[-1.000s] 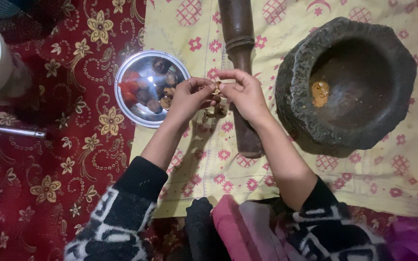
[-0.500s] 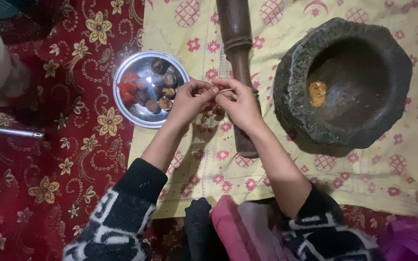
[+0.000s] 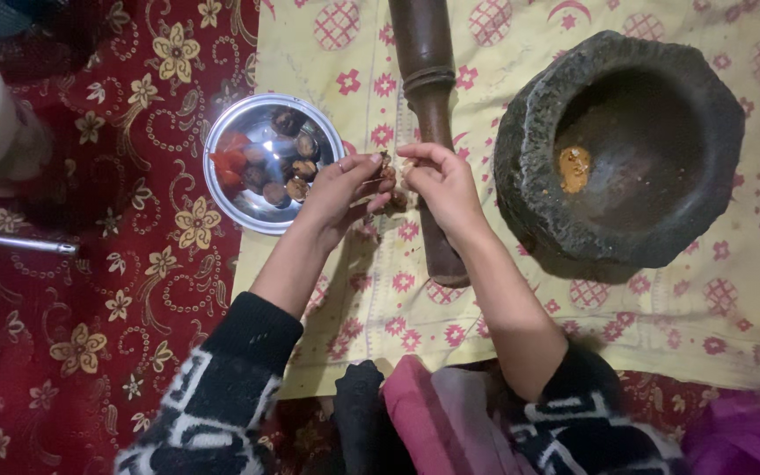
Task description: The person sits on a patterned floor cloth and uses a wooden pestle to crack nuts placed on the cloth. They then peel the shells off the cracked nuts by hand and place the nutmeats into a stone mortar.
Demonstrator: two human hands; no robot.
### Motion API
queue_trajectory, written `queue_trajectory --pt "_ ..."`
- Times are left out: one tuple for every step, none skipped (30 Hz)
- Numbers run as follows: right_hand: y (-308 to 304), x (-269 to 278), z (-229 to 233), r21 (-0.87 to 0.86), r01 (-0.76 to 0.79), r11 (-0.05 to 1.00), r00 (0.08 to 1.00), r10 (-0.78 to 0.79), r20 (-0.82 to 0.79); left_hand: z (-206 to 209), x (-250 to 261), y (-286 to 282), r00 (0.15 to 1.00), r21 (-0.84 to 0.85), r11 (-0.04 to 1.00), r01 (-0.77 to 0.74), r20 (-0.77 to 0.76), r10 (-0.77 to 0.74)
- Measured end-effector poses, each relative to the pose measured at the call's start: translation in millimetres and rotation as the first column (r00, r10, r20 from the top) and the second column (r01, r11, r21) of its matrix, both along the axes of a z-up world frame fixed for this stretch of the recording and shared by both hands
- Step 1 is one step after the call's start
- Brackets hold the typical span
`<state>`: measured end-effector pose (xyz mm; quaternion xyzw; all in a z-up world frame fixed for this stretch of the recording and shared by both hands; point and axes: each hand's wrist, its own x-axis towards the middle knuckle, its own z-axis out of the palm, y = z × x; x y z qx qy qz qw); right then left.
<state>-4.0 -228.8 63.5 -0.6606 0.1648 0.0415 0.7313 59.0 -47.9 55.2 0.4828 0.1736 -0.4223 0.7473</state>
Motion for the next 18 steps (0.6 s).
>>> queue_trajectory --pt "-1.5 0.8 2.1 0.037 0.025 0.999 0.999 -0.024 -0.025 1.4 1.0 1.1 1.0 -0.02 1.0 0.001 -0.003 -0.001" --pt "-2.7 -0.6 4.6 0.074 0.051 0.996 0.997 -0.047 -0.055 2.5 -0.3 2.3 1.0 -0.039 0.999 0.003 -0.009 -0.003" --pt "-4.0 -2.2 7.6 0.11 0.079 0.991 0.994 -0.07 -0.086 3.2 -1.7 3.2 1.0 -0.039 0.999 0.004 -0.012 -0.005" --pt "-6.0 -2.4 11.0 0.128 0.082 0.988 0.994 -0.072 -0.078 3.8 -1.4 3.7 1.0 -0.041 0.999 0.006 -0.012 -0.006" --pt "-8.2 -3.0 14.6 0.147 0.085 0.986 0.995 -0.075 -0.07 3.9 -0.9 3.8 1.0 -0.042 0.999 0.007 -0.012 -0.008" --pt "-9.2 -5.5 17.6 0.165 0.088 0.982 0.995 -0.078 -0.067 3.1 -1.9 3.8 1.0 -0.05 0.999 0.006 -0.019 -0.007" --pt "-8.4 -6.8 19.7 0.146 0.07 0.987 0.995 -0.059 -0.077 2.0 -2.5 3.6 1.0 -0.057 0.998 0.005 -0.025 -0.006" --pt "-7.1 -4.9 21.5 0.127 0.051 0.991 0.996 -0.04 -0.084 1.2 -1.4 2.5 1.0 -0.066 0.998 0.003 -0.027 -0.005" --pt "-5.2 -3.2 23.4 0.108 0.031 0.994 0.996 -0.021 -0.09 0.3 -1.9 0.6 1.0 -0.078 0.997 0.01 -0.02 -0.012" --pt "-1.8 -2.8 24.9 0.107 0.011 0.994 0.998 -0.004 -0.063 -0.4 -3.9 -0.9 1.0 -0.088 0.996 0.015 -0.015 -0.017" --pt "2.1 -2.9 26.0 0.104 -0.009 0.995 0.999 0.013 -0.036 -0.8 -5.1 -1.9 1.0 -0.099 0.995 0.02 -0.01 -0.021" --pt "5.0 -2.9 26.8 0.103 -0.029 0.994 0.999 0.031 -0.009 -0.7 -5.7 -2.3 0.999 -0.076 0.997 0.031 0.011 -0.03" --pt "6.3 -2.7 27.2 0.074 -0.048 0.996 0.999 0.048 0.01 -0.3 -6.2 -2.9 0.999 -0.052 0.998 0.041 0.032 -0.04" --pt "7.4 -3.2 26.8 0.045 -0.066 0.997 0.997 0.065 0.028 0.5 -7.0 -2.4 0.997 -0.028 0.998 0.052 0.051 -0.05" --pt "8.3 -3.9 25.9 0.016 -0.083 0.996 0.996 0.083 0.045 1.6 -7.5 -1.0 0.995 -0.029 0.998 0.056 0.081 -0.053" --pt "8.3 -5.2 25.0 0.013 -0.084 0.996 0.996 0.084 0.034 2.9 -8.1 -0.2 0.992 -0.032 0.998 0.061 0.11 -0.057" --pt "7.9 -6.7 24.2 0.009 -0.085 0.996 0.996 0.084 0.022 4.4 -8.6 0.3 0.988 -0.034 0.997 0.066 0.14 -0.06" --pt "6.9 -6.6 23.3 0.004 -0.085 0.996 0.996 0.085 0.014 6.0 -8.3 0.0 0.989 -0.028 0.998 0.064 0.134 -0.06"
